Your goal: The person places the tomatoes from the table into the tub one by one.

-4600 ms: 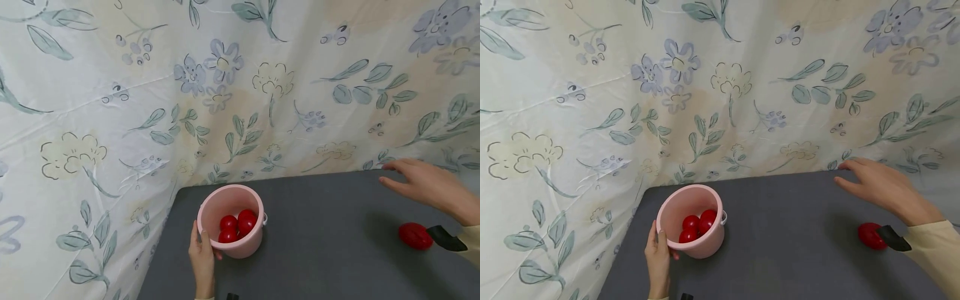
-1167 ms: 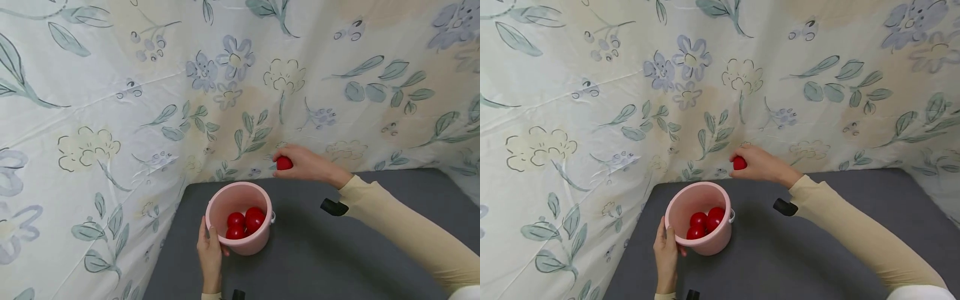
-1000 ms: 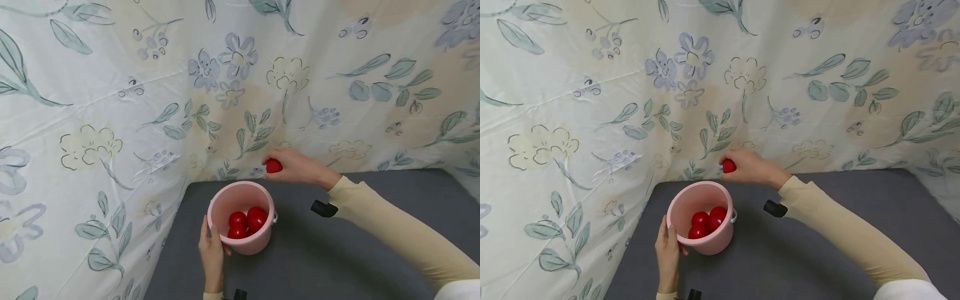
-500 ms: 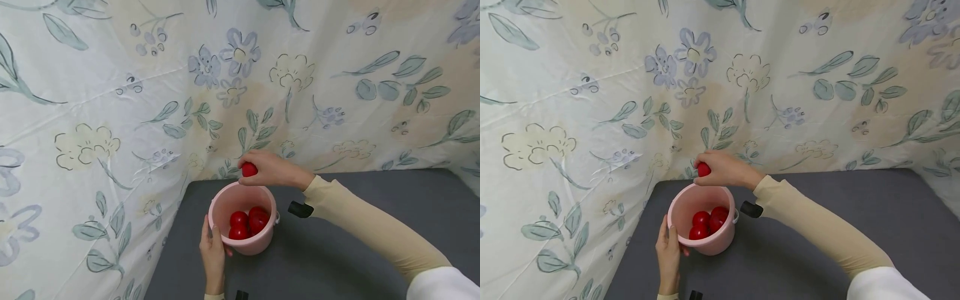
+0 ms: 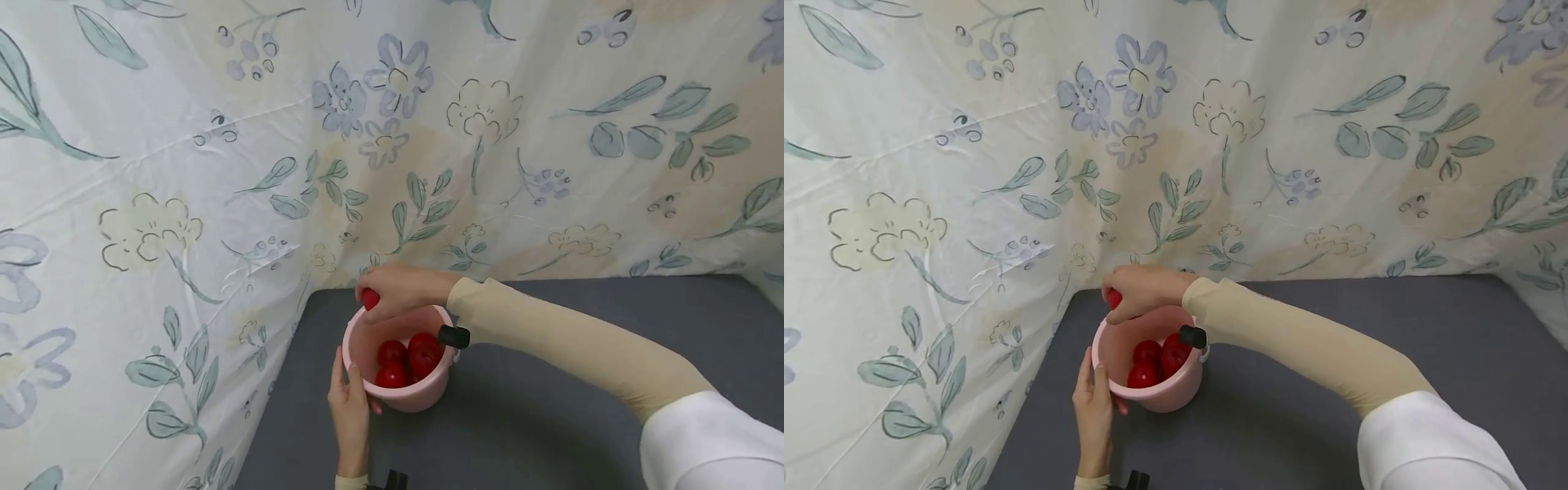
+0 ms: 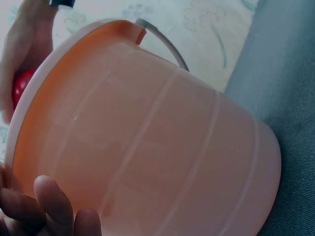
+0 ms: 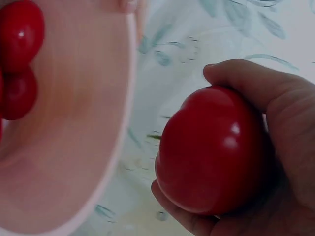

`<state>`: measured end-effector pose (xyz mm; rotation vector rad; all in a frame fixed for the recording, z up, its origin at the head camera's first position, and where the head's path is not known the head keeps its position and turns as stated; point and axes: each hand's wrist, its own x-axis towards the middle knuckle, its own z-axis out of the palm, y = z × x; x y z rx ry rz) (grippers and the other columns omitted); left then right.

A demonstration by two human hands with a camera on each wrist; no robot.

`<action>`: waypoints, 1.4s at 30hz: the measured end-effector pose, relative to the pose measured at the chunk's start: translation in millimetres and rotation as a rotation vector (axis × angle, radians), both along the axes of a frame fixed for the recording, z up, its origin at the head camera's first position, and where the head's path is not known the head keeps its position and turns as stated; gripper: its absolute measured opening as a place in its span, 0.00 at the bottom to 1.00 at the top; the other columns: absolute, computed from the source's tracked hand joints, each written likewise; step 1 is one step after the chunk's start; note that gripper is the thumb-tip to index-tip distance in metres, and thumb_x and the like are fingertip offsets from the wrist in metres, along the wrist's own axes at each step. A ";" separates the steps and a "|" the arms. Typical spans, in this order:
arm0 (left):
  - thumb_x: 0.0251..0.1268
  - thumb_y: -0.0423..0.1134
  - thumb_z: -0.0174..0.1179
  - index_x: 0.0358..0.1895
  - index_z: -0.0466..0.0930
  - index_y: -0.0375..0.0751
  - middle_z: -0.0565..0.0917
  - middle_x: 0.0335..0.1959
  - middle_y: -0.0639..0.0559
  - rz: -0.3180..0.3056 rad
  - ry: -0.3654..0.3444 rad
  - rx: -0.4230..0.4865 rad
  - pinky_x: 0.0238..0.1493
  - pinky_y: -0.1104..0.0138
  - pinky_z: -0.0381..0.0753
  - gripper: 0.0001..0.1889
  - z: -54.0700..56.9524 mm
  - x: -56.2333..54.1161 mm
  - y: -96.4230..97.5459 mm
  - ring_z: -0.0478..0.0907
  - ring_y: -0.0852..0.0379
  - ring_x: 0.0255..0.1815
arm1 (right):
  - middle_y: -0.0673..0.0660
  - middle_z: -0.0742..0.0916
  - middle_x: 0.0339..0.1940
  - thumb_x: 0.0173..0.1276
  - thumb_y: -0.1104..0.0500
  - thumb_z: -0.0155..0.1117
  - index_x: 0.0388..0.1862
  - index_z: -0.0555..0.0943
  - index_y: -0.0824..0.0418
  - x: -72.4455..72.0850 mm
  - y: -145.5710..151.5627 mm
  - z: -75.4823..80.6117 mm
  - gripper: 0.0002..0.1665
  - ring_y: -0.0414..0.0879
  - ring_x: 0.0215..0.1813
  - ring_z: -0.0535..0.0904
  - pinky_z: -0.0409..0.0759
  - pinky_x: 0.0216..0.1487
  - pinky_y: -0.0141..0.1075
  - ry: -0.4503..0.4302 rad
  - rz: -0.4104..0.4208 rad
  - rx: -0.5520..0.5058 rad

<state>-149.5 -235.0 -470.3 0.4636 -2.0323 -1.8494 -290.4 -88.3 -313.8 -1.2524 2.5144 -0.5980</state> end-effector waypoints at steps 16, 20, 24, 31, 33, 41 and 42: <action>0.80 0.42 0.51 0.78 0.62 0.45 0.73 0.09 0.49 -0.005 0.022 -0.022 0.12 0.61 0.72 0.28 -2.8 -2.1 -1.7 0.69 0.51 0.05 | 0.42 0.88 0.31 0.59 0.53 0.76 0.46 0.89 0.46 12.2 -31.7 -58.1 0.14 0.41 0.38 0.83 0.87 0.46 0.39 -0.149 0.071 0.410; 0.80 0.43 0.51 0.78 0.61 0.46 0.73 0.08 0.49 -0.014 0.025 -0.027 0.12 0.61 0.73 0.28 -3.5 -2.4 -2.5 0.69 0.49 0.05 | 0.42 0.88 0.31 0.59 0.52 0.76 0.45 0.89 0.45 16.1 -37.7 -61.0 0.14 0.41 0.38 0.82 0.86 0.47 0.40 -0.135 0.069 0.452; 0.80 0.43 0.51 0.78 0.61 0.46 0.73 0.08 0.49 -0.025 0.031 -0.034 0.13 0.61 0.73 0.28 -4.3 -3.8 -4.0 0.70 0.48 0.05 | 0.41 0.88 0.32 0.59 0.51 0.76 0.45 0.89 0.42 16.0 -39.7 -59.3 0.14 0.42 0.41 0.81 0.86 0.50 0.42 -0.130 0.073 0.478; 0.80 0.42 0.51 0.78 0.61 0.44 0.73 0.08 0.51 -0.031 0.044 -0.029 0.12 0.62 0.73 0.28 -4.5 -3.5 -6.5 0.69 0.51 0.05 | 0.41 0.88 0.35 0.59 0.50 0.77 0.45 0.89 0.41 10.9 -41.4 -57.8 0.14 0.43 0.46 0.80 0.85 0.52 0.43 -0.197 0.085 0.503; 0.80 0.43 0.51 0.78 0.61 0.44 0.73 0.08 0.52 -0.037 0.046 -0.029 0.12 0.63 0.73 0.28 -4.4 -3.3 -6.6 0.69 0.50 0.05 | 0.41 0.88 0.35 0.59 0.50 0.77 0.45 0.89 0.42 9.7 -41.5 -58.4 0.14 0.43 0.46 0.80 0.85 0.52 0.43 -0.200 0.072 0.511; 0.80 0.41 0.50 0.79 0.61 0.45 0.72 0.07 0.55 -0.044 0.055 -0.038 0.13 0.65 0.71 0.28 -5.5 -2.3 -5.9 0.69 0.47 0.05 | 0.42 0.87 0.36 0.61 0.50 0.76 0.45 0.88 0.43 8.9 -39.4 -59.5 0.13 0.43 0.46 0.79 0.85 0.51 0.42 -0.222 0.046 0.519; 0.80 0.41 0.50 0.79 0.60 0.44 0.72 0.07 0.56 -0.043 0.053 -0.043 0.13 0.65 0.71 0.28 -6.2 -2.1 -6.2 0.70 0.47 0.05 | 0.42 0.87 0.36 0.61 0.50 0.76 0.47 0.88 0.44 10.0 -39.4 -59.4 0.14 0.43 0.45 0.79 0.85 0.51 0.42 -0.212 0.045 0.520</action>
